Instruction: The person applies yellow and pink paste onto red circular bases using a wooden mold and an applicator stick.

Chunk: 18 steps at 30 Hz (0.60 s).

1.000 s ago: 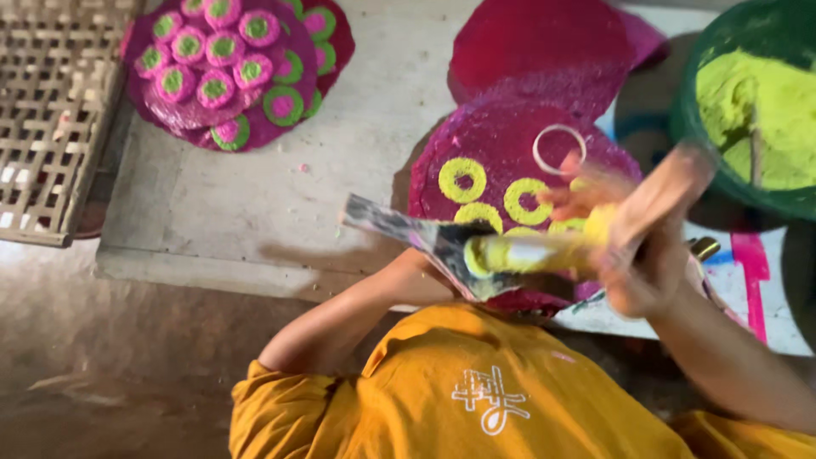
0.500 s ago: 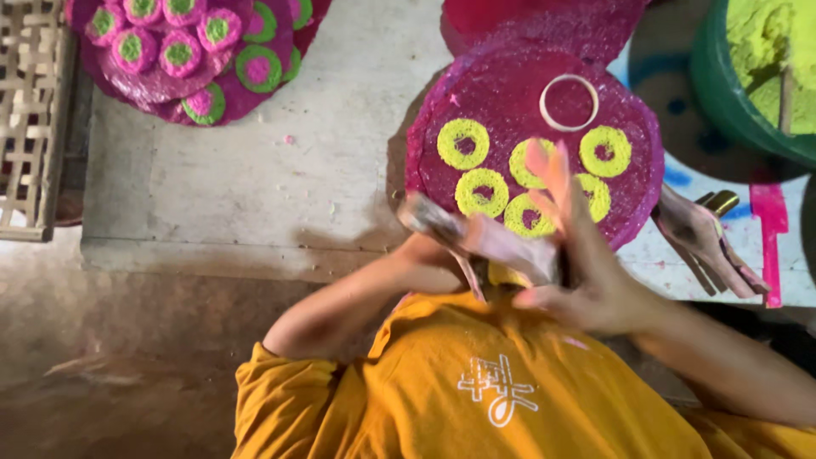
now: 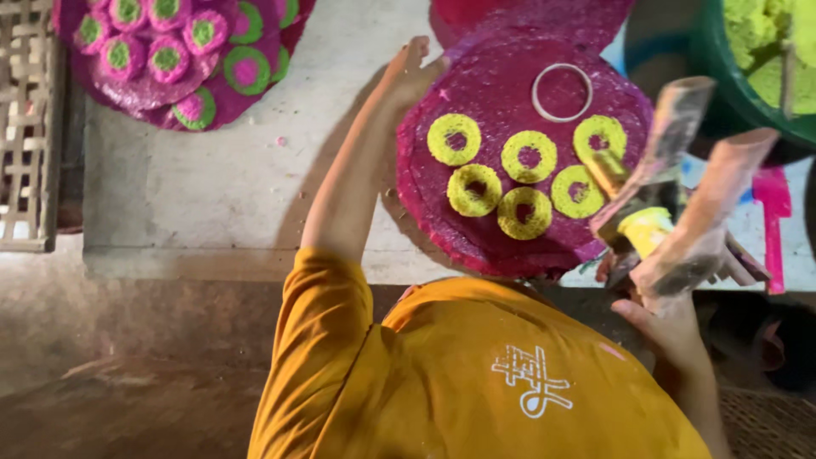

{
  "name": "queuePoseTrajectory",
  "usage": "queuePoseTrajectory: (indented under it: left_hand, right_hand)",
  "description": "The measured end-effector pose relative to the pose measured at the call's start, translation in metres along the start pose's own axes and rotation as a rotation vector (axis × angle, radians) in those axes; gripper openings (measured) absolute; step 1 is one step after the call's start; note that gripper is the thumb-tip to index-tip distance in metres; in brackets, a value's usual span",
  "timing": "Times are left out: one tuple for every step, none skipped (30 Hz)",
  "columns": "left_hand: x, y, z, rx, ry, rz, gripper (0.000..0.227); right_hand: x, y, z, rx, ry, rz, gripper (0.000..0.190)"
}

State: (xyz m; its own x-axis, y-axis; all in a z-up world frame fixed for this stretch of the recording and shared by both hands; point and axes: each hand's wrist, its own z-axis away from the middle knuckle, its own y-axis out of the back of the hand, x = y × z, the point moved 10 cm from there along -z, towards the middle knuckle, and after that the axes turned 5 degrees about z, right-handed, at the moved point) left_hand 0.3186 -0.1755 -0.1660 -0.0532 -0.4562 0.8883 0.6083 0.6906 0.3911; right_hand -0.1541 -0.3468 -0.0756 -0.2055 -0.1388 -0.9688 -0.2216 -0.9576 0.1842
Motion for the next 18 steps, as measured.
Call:
queuePoseTrajectory:
  left_hand:
    - [-0.011,-0.001,-0.021,0.052,-0.041,0.016,0.067]
    - [-0.030,-0.017,-0.037,-0.060,0.030,-0.033,0.057]
    - [-0.045,-0.033,-0.048,-0.172,0.098,-0.083,0.050]
    - [-0.057,-0.047,-0.053,-0.285,0.162,-0.137,0.046]
    - [-0.059,-0.052,-0.055,-0.293,0.165,0.066,0.042]
    - [-0.060,-0.056,-0.052,-0.302,0.169,0.267,0.039]
    - [-0.059,-0.057,-0.047,-0.306,0.174,0.468,0.038]
    - [-0.060,-0.055,-0.040,-0.284,0.195,0.621,0.038]
    - [-0.065,-0.053,-0.026,-0.257,0.223,0.774,0.039]
    - [-0.071,-0.052,-0.009,-0.227,0.250,0.927,0.040]
    - [-0.078,-0.046,0.010,-0.158,0.273,0.977,0.042]
    - [-0.086,-0.043,0.033,-0.088,0.295,1.025,0.045]
    - [-0.098,-0.043,0.058,-0.015,0.316,1.072,0.048]
    - [-0.098,-0.039,0.084,0.075,0.206,0.928,0.053]
    - [-0.093,-0.036,0.112,0.164,0.103,0.779,0.058]
    - [-0.099,-0.041,0.143,0.277,0.117,0.844,0.051]
    - [-0.096,-0.046,0.176,0.325,0.081,0.653,0.062]
    - [-0.107,-0.067,0.209,0.284,0.202,0.781,0.064]
  right_hand:
    - [0.003,0.007,0.005,0.059,-0.002,-0.050,0.076]
    - [0.006,0.011,0.009,0.105,-0.002,-0.091,0.076]
    - [0.008,0.014,0.013,0.148,0.004,-0.121,0.075]
    - [0.011,0.016,0.017,0.181,0.005,-0.146,0.075]
    - [0.014,0.017,0.020,0.205,0.003,-0.171,0.075]
    - [0.017,0.018,0.023,0.233,0.003,-0.203,0.078]
    - [0.018,0.017,0.023,0.240,0.013,-0.221,0.078]
    - [0.018,0.016,0.023,0.247,0.023,-0.238,0.079]
    - [0.019,0.015,0.023,0.247,0.028,-0.259,0.079]
    - [0.019,0.014,0.022,0.245,0.029,-0.277,0.079]
    - [0.019,0.012,0.018,0.238,0.029,-0.297,0.079]
    - [0.019,0.011,0.013,0.232,0.029,-0.317,0.078]
    - [0.017,0.008,0.007,0.219,0.032,-0.312,0.075]
    - [0.015,0.006,-0.001,0.207,0.036,-0.307,0.072]
    - [0.013,0.001,-0.010,0.196,0.038,-0.305,0.069]
    - [0.009,-0.004,-0.020,0.167,0.066,-0.311,0.065]
    - [0.004,-0.010,-0.028,0.139,0.091,-0.317,0.061]
    - [0.000,-0.017,-0.036,0.111,0.116,-0.324,0.057]
